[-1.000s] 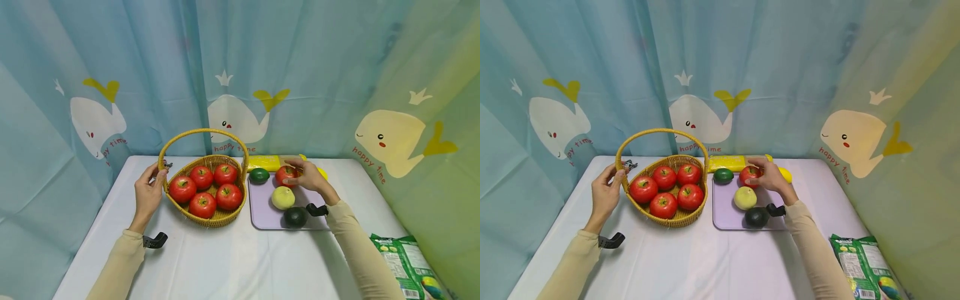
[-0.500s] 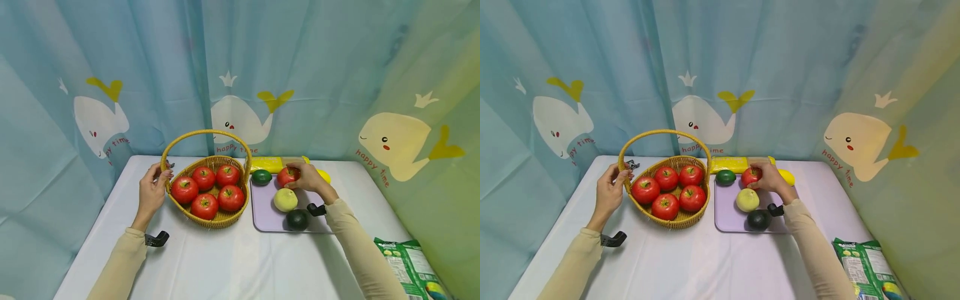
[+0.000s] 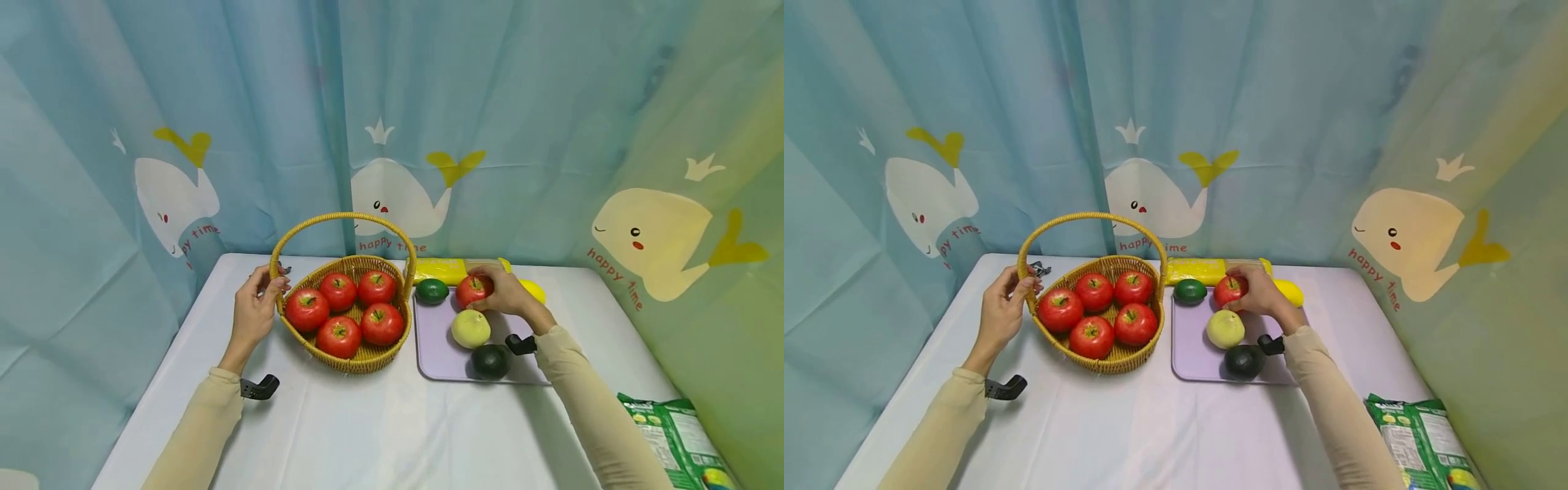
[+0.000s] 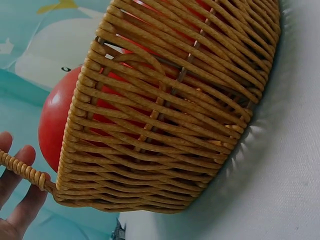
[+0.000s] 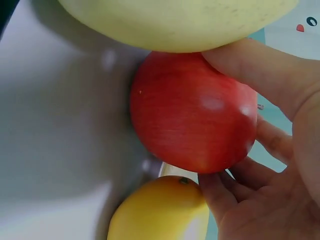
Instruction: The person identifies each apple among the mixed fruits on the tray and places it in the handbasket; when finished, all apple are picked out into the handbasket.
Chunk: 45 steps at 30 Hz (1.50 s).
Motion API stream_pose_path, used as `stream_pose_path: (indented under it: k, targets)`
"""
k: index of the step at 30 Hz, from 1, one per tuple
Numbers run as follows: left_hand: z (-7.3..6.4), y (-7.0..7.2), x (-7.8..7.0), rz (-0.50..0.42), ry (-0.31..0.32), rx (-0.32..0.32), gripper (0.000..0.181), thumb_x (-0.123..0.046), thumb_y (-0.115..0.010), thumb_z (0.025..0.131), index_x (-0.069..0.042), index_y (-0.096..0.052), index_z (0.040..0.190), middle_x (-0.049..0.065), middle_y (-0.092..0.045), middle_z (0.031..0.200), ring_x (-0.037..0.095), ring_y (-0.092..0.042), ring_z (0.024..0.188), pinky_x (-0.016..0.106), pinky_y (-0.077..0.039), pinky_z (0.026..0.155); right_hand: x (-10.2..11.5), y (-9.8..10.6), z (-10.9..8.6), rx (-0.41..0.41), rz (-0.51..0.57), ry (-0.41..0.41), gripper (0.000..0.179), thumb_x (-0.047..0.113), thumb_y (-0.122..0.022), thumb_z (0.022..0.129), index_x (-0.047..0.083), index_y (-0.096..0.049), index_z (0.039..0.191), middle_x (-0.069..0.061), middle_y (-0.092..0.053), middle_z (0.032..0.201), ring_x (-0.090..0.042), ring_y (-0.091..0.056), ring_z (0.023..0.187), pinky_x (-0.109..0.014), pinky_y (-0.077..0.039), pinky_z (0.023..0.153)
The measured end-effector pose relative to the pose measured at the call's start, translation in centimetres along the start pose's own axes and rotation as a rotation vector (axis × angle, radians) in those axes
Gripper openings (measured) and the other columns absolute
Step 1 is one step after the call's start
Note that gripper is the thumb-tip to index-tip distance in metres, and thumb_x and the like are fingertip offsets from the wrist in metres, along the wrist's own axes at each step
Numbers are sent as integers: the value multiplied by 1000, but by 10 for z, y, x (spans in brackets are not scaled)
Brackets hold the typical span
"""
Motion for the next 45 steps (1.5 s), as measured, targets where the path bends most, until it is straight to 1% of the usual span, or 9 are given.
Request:
stream_pose_path:
  k: [7, 13, 15, 19, 22, 25, 31, 36, 45]
  targets:
    - [1, -1, 2, -18, -3, -6, 18, -3, -61, 107, 8, -66, 120, 27, -73, 103, 8, -72, 90, 16, -61, 80, 4, 2, 0, -40, 23, 29, 80, 20, -95, 81, -5, -56, 146, -29, -58, 146, -46, -54, 130, -64, -50, 111]
    - [1, -5, 6, -22, -1, 8, 20, -6, -60, 108, 8, -65, 121, 29, -71, 103, 8, -72, 91, 21, -63, 81, -2, 9, -3, -94, 83, 1, 86, 19, -99, 75, 0, -59, 148, -25, -61, 146, -45, -59, 126, -60, -56, 106]
    - [1, -5, 6, -20, 0, 11, 20, -6, -60, 108, 8, -65, 121, 28, -72, 103, 8, -72, 91, 22, -63, 82, -4, 13, -4, -118, 101, -16, 89, 23, -100, 73, 2, -59, 149, -24, -62, 145, -43, -60, 123, -55, -58, 102]
    - [0, -3, 7, -24, 13, 2, 19, -6, -61, 108, 7, -66, 121, 27, -72, 104, 11, -72, 91, 21, -63, 82, 0, 25, -9, -168, 168, -22, 90, 30, -102, 70, 5, -63, 147, -22, -67, 139, -39, -65, 115, -36, -60, 91]
    - [-1, -2, 8, -41, 16, -9, 18, -3, -60, 107, 8, -66, 121, 30, -71, 105, 13, -73, 90, 18, -62, 81, 8, 30, -15, -164, 279, -19, 85, 28, -102, 71, 8, -65, 145, -20, -69, 139, -34, -68, 112, -25, -60, 86]
    - [-2, -2, 9, -53, 5, -17, 18, 2, -59, 106, 11, -64, 121, 34, -70, 105, 11, -73, 89, 14, -60, 79, 16, 33, -22, -155, 379, -30, 79, 25, -100, 74, 12, -67, 144, -18, -70, 139, -24, -68, 112, -19, -60, 85]
    - [-3, -2, 9, -56, 1, -14, 17, 3, -59, 106, 11, -64, 120, 33, -70, 104, 8, -73, 89, 11, -59, 80, 33, 34, -29, -123, 523, -13, 78, 15, -99, 75, 12, -66, 146, -12, -72, 137, -9, -73, 109, -21, -62, 89]
    - [-1, -4, 7, -44, 1, -2, 18, -4, -60, 108, 8, -65, 121, 28, -72, 103, 9, -72, 90, 18, -62, 82, 49, 34, -28, -98, 564, 42, 83, 10, -100, 70, 10, -66, 145, -6, -75, 132, -11, -76, 107, -24, -64, 88]
    - [1, -4, 6, -25, 3, -2, 21, -6, -60, 108, 9, -64, 122, 27, -71, 104, 7, -71, 91, 21, -62, 83, 72, 26, -24, -64, 613, 122, 82, 5, -100, 69, 8, -67, 144, -11, -74, 134, -16, -77, 107, -30, -66, 87]
Point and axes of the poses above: each hand's wrist, its own z-axis towards the middle knuckle, its own y-axis out of the back of the hand, x = y × z, the point moved 9 cm from there along z, towards the middle knuckle
